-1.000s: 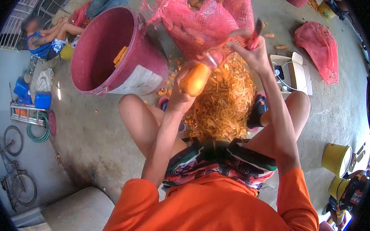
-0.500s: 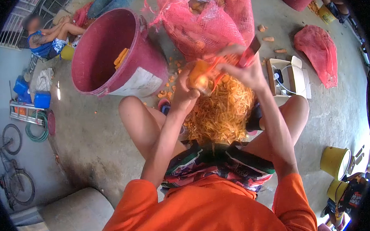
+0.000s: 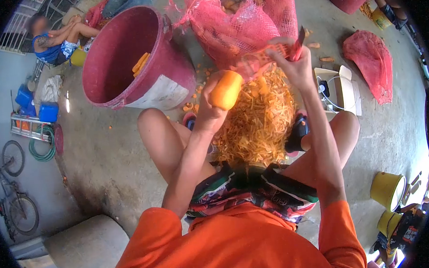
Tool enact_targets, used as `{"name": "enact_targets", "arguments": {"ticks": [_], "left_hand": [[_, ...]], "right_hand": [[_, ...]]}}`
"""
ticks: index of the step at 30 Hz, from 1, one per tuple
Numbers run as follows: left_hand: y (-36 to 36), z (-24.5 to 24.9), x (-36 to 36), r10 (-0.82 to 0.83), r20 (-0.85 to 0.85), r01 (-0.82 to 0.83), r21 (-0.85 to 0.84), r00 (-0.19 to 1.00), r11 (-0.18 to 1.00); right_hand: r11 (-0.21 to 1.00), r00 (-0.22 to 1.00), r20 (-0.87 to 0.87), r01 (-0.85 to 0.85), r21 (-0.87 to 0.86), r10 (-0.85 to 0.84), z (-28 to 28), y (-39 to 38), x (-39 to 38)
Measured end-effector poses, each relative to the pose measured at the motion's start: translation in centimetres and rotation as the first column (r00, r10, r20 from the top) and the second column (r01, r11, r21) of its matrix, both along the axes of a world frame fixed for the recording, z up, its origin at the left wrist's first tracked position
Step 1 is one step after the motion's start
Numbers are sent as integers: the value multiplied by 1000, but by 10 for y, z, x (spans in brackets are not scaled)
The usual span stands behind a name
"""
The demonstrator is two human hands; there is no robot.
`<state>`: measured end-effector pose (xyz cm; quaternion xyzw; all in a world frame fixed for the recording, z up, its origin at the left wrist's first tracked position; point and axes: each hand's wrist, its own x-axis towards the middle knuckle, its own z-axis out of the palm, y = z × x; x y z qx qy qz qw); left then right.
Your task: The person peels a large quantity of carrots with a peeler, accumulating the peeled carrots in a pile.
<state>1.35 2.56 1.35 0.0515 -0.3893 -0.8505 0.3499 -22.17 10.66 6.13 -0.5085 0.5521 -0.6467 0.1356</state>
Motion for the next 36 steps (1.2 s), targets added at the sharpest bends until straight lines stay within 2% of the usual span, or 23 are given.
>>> {"name": "enact_targets", "arguments": {"ticks": [2, 3, 4, 5, 6, 12, 17, 21, 23, 24, 26, 28, 30, 32, 34, 35, 36], "left_hand": [[-7, 12, 3, -1, 2, 1, -96, 1000, 995], [-14, 13, 4, 18, 8, -17, -146, 1000, 989], [-18, 13, 5, 27, 3, -26, -145, 1000, 989], [-22, 13, 6, 102, 57, -85, -234, 993, 968], [-26, 13, 6, 177, 110, -133, -324, 978, 937], [-23, 16, 4, 268, 188, -183, -375, 945, 909], [-23, 14, 3, 304, 223, -223, -326, 926, 919], [-24, 12, 5, 277, 231, -193, -329, 933, 924], [-22, 10, 7, 195, 218, -107, -359, 956, 927], [-20, 8, 7, 189, 220, -101, -360, 957, 927], [-17, 3, 9, 81, 146, -23, -361, 986, 932], [-19, 6, 12, 65, 152, -14, -315, 986, 949], [-23, 7, 14, 138, 182, -76, -312, 973, 947], [-28, 6, 14, 123, 154, -64, -342, 980, 938], [-27, 7, 14, 104, 161, -58, -271, 981, 961], [-26, 7, 15, 101, 160, -55, -270, 982, 961], [-28, 4, 15, 130, 143, -84, -290, 981, 953]], "right_hand": [[944, 1000, -13, -14, 330, 19, 6, 3, -9], [943, 999, -17, -22, 333, 30, 8, 3, -2], [960, 967, -228, -44, 276, 110, 10, 7, 11], [973, 887, -432, -76, 219, 167, 12, 8, 21], [938, 872, -406, -147, 315, 273, 1, 6, 26], [912, 819, -431, -251, 324, 379, 8, 9, 65], [901, 810, -458, -188, 391, 367, 4, 9, 65], [883, 824, -419, -189, 430, 381, -4, 5, 61], [956, 844, -504, -37, 291, 186, -19, -1, 51], [956, 846, -502, -32, 290, 180, -21, -4, 42], [821, 916, -289, -72, 566, 280, -26, -7, 22], [832, 912, -333, -15, 554, 238, -29, 0, 16], [836, 847, -491, 108, 538, 206, -32, 9, 13], [872, 837, -513, 95, 480, 192, -41, 12, 12], [795, 856, -431, 41, 606, 284, -35, 17, 13], [793, 857, -431, 44, 607, 283, -48, 19, 8], [495, 762, -407, 132, 859, 503, -71, 18, -3]]}}
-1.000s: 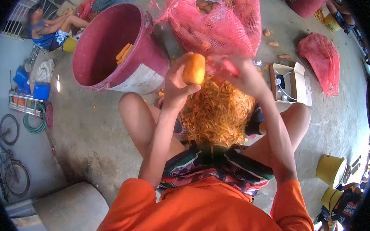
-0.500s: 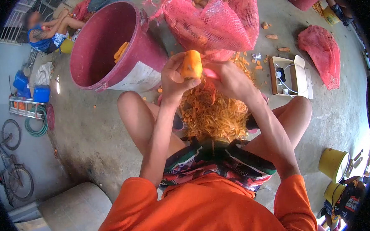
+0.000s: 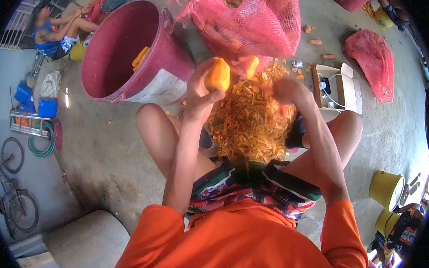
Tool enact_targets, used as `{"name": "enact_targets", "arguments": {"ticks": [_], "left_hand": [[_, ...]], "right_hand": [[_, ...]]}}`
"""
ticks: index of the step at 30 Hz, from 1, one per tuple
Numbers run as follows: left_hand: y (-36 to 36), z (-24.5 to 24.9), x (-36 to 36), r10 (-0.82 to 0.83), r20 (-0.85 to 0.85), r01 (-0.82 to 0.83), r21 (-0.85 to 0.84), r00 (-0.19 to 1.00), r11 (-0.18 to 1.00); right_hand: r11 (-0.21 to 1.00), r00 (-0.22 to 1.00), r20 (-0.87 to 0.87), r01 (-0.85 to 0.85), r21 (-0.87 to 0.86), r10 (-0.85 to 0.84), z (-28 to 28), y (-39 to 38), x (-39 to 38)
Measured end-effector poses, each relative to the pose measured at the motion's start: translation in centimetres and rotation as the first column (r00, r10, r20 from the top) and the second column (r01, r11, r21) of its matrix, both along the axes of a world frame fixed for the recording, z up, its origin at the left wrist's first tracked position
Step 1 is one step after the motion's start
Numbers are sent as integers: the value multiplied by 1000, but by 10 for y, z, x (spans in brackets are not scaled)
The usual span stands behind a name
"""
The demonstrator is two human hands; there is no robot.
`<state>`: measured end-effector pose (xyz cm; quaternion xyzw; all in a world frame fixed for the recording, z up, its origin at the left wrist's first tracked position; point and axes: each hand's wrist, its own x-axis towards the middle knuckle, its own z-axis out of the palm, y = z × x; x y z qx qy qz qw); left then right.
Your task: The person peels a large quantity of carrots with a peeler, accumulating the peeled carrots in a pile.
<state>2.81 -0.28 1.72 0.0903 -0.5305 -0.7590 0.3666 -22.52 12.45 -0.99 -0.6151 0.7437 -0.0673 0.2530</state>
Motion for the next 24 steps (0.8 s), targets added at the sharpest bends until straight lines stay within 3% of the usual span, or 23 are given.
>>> {"name": "enact_targets", "arguments": {"ticks": [1, 2, 4, 5, 6, 8, 9, 10, 12, 13, 14, 16, 17, 18, 20, 21, 22, 24], "left_hand": [[-3, 1, 0, 27, -12, -28, -24, 1000, 999], [-4, 0, 1, 30, -8, -31, -27, 1000, 999], [0, 1, 2, 54, -53, -32, 346, 997, 938], [-2, 4, 1, 53, 2, -48, 455, 999, 889], [-8, -3, 3, 54, 0, -48, 457, 999, 888], [-19, -21, 13, -104, 13, 83, 509, 994, 857], [-10, -11, 7, -69, 112, 5, 491, 991, 871], [-6, -9, 5, -74, 109, 11, 490, 991, 872], [2, -6, 1, -126, 318, 13, 336, 940, 942], [5, -2, -1, -187, 356, 101, 246, 916, 964], [11, 2, -2, -191, 357, 104, 249, 914, 963], [28, 15, -10, -137, 475, 168, -24, 869, 985], [33, 14, -17, -87, 434, 145, -101, 897, 984], [33, 12, -17, -91, 435, 148, -100, 896, 984], [30, 9, -18, -211, 430, 113, 241, 878, 964], [28, 7, -16, -206, 390, 106, 263, 897, 959], [23, 4, -15, -201, 391, 102, 261, 898, 960], [15, 0, -12, -87, 282, 20, 233, 956, 972]], "right_hand": [[917, 985, -148, -23, 397, 88, -1, -4, -1], [918, 985, -144, -27, 395, 91, -2, -2, -4], [952, 997, 49, 49, 303, -67, 30, 3, 2], [990, 997, 68, 17, 137, -26, 19, 8, -4], [990, 998, 65, 16, 138, -25, 25, 7, -6], [980, 932, 363, 59, -189, 14, 42, 3, -7], [956, 924, 359, 212, -204, -129, 44, 0, -3], [954, 925, 356, 216, -206, -132, 52, -4, 4], [759, 562, 791, 618, -207, -242, 65, -11, 20], [676, 513, 829, 694, -247, -224, 61, -19, 28], [674, 511, 829, 697, -244, -228, 60, -20, 32], [736, 395, 913, 647, -200, -99, 60, -21, 40], [734, 393, 914, 650, -197, -102, 59, -21, 42], [763, 503, 860, 589, -267, -87, 56, -21, 45], [813, 699, 714, 438, -384, -39, 51, -23, 51], [585, 829, 558, 441, -680, 24, 50, -27, 59], [586, 829, 558, 438, -681, 29, 53, -24, 55], [796, 705, 698, 490, -356, -122, 67, -12, 36]]}}
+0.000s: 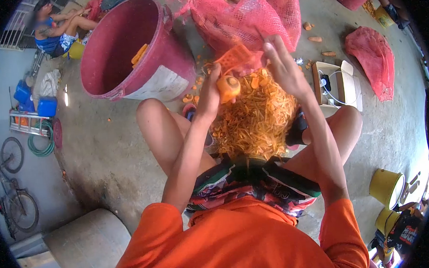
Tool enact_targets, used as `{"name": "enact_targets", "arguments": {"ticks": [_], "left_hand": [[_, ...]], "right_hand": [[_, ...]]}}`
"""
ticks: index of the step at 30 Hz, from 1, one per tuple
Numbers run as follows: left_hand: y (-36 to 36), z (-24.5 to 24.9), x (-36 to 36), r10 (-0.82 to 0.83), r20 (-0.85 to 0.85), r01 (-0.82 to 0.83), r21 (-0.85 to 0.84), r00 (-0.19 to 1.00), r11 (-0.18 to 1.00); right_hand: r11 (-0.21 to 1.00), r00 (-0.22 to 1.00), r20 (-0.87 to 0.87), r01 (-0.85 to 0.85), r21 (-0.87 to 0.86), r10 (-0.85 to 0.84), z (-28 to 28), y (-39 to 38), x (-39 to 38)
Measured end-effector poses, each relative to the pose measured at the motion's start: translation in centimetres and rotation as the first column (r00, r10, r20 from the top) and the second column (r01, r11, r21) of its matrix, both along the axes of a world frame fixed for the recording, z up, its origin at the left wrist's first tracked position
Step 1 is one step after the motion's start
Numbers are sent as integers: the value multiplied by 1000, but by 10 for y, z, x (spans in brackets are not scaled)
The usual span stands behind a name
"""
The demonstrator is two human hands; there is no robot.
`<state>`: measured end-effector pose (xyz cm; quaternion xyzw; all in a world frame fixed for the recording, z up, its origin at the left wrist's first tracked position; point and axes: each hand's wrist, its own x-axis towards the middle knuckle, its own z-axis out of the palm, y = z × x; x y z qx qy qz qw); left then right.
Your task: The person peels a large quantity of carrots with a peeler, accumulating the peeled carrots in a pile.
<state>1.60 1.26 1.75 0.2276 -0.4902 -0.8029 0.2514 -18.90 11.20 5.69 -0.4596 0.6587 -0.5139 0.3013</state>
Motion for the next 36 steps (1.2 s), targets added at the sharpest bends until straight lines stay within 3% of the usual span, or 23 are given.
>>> {"name": "enact_targets", "arguments": {"ticks": [2, 4, 6, 8, 9, 11, 14, 15, 16, 18, 21, 25, 27, 32, 34, 36], "left_hand": [[-2, 5, 1, 91, 3, -91, 15, 996, 996], [-7, 0, 3, 222, 35, -222, -5, 974, 975], [-10, -5, 3, 255, 59, -252, -62, 965, 966], [-10, -7, 2, 296, 8, -290, -179, 955, 940], [-11, -8, 3, 292, 9, -286, -177, 956, 942], [-11, -9, 6, 214, 56, -178, -375, 975, 910], [-5, 3, -1, 111, 23, -85, -505, 994, 859], [-1, 13, 0, 126, 38, -89, -517, 991, 851], [-2, 8, 0, 126, 37, -89, -517, 991, 851], [-3, 5, 0, 186, 75, -107, -593, 980, 798], [0, 14, 4, 215, 117, -82, -673, 969, 735], [-2, 13, 5, 255, 171, -120, -558, 952, 821], [0, 14, 6, 268, 223, -158, -413, 937, 897], [4, 12, 0, 393, 93, -326, -403, 915, 855], [0, 11, 3, 310, 146, -239, -370, 939, 898], [-9, 11, 4, 156, 272, -84, -256, 950, 963]], "right_hand": [[998, 998, -11, -55, -18, 55, 11, 10, -2], [935, 921, 160, -351, -47, 354, 15, 17, 0], [944, 919, 218, -328, -41, 329, 1, 18, 14], [955, 923, 322, -264, 133, 210, -3, 18, 28], [956, 924, 322, -260, 135, 206, 1, 15, 34], [963, 936, -232, -269, 15, 265, 10, 10, 44], [963, 947, -196, -266, -43, 253, -17, -2, 51], [954, 962, -147, -252, -162, 229, -15, -3, 56], [954, 962, -147, -251, -162, 229, -12, -2, 56], [970, 938, -252, -210, 126, 236, -5, 1, 53], [983, 925, -333, -167, 79, 184, -15, -1, 57], [981, 918, -348, -167, 103, 193, -15, 0, 60], [985, 923, -347, -144, 92, 167, -22, -1, 63], [992, 932, -342, -111, 54, 122, -33, -2, 67], [992, 927, -354, -108, 60, 122, -28, -2, 66], [989, 833, -534, -137, 58, 147, -20, 2, 63]]}}
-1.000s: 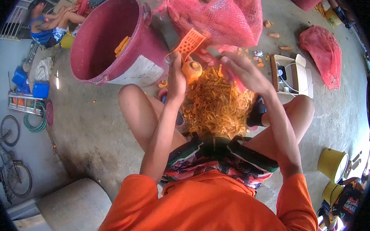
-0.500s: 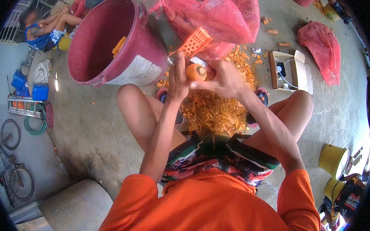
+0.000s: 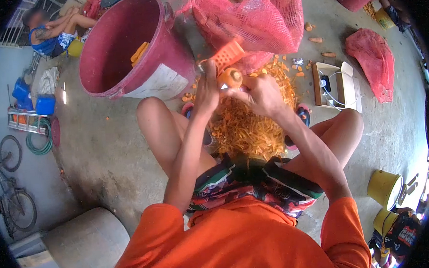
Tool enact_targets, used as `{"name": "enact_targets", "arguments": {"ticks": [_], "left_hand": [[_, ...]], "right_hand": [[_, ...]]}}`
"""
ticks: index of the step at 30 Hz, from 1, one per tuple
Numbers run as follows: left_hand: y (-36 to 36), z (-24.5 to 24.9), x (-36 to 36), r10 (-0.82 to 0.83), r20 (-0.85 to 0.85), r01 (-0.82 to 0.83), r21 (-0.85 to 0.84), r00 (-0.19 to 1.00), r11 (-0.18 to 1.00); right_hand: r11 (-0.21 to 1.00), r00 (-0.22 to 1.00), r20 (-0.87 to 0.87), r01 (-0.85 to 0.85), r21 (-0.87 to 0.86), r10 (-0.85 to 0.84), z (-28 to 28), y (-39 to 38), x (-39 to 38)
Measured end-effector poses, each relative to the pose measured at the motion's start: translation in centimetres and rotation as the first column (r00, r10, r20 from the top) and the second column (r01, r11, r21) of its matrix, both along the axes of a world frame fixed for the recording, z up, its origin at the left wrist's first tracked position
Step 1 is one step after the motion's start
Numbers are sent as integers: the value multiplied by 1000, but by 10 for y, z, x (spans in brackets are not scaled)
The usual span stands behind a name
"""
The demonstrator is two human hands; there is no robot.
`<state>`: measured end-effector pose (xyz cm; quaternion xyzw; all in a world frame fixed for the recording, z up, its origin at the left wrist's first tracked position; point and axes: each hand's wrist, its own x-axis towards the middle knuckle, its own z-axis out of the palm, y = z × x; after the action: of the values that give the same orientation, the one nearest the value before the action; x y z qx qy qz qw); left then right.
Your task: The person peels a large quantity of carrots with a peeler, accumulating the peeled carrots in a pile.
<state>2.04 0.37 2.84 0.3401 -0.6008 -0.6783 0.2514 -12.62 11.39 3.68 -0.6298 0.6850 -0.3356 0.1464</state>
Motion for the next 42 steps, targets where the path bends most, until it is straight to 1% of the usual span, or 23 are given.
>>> {"name": "enact_targets", "arguments": {"ticks": [1, 3, 4, 5, 7, 8, 10, 11, 13, 15, 16, 18, 21, 25, 27, 28, 30, 31, 33, 34, 36, 40, 42], "left_hand": [[2, -1, 1, 23, 41, -23, 5, 999, 1000], [4, -5, 0, 54, 84, -55, 5, 995, 998], [4, -8, -2, 94, -86, -81, 140, 992, 987], [3, -12, -2, 149, -247, -78, 276, 958, 958], [-3, -15, 6, 120, -266, -24, 339, 956, 941], [-5, -16, 8, 98, -294, 26, 393, 951, 919], [-3, -11, 4, 114, -346, 40, 408, 931, 912], [0, -8, 5, 125, -359, 66, 475, 925, 877], [0, -13, 6, 131, -368, 98, 541, 920, 836], [-4, -21, 7, 18, -597, 410, 573, 802, 710], [-2, -21, 5, 14, -596, 414, 573, 803, 707], [5, -21, 0, 164, -507, 281, 685, 846, 672], [6, -21, -1, 173, -542, 335, 707, 822, 623], [12, -18, 0, 174, -550, 337, 700, 817, 629], [15, -17, -3, 180, -544, 256, 629, 820, 734], [15, -17, -4, 181, -544, 256, 630, 819, 733], [14, -16, -7, 143, -561, 184, 486, 815, 855], [16, -16, -8, 143, -560, 183, 485, 816, 855], [20, -13, -11, 194, -529, 43, 402, 826, 915], [21, -11, -14, 195, -533, 41, 400, 823, 916], [24, -10, -17, 307, -488, -90, 419, 817, 904], [18, -19, -16, 288, -472, -111, 367, 833, 923], [20, -21, -16, 342, -385, -234, 301, 857, 925]], "right_hand": [[1000, 1000, -2, -6, 4, 6, 2, 1, 0], [998, 989, 136, 53, -12, -51, 6, 1, -3], [998, 989, 138, 52, -18, -49, 10, 0, -8], [997, 972, 228, 35, 67, -49, 15, 0, -14], [971, 937, 334, 21, 237, -101, 14, 0, -23], [971, 938, 332, 22, 239, -103, 12, 2, -25], [983, 990, 138, -23, 182, -2, 6, 2, -28], [999, 986, 165, -15, -52, 23, 0, 1, -22], [1000, 987, 160, -5, -30, 10, 12, 0, -16], [998, 993, 106, 48, -42, -43, 15, -3, -11], [998, 993, 107, 53, -42, -48, 14, -3, -9], [995, 987, 145, 82, -59, -72, 16, -2, -5], [992, 986, 130, 110, -63, -101, 8, -5, -9], [996, 978, 190, 88, -16, -84, 17, -6, -14], [997, 981, 177, 82, -5, -80, 13, -7, -14], [997, 983, 165, 77, 6, -77, 10, -8, -14], [997, 979, 189, 80, -13, -76, 8, -9, -12], [996, 974, 213, 82, -35, -73, 8, -10, -10], [995, 977, 188, 103, -5, -101, 11, -11, -8], [992, 979, 161, 127, 25, -129, 13, -11, -8], [992, 973, 199, 123, -13, -118, 8, -15, -6], [990, 955, 280, 120, -73, -95, 8, -17, -4], [988, 962, 251, 130, -86, -105, 6, -17, -3]]}}
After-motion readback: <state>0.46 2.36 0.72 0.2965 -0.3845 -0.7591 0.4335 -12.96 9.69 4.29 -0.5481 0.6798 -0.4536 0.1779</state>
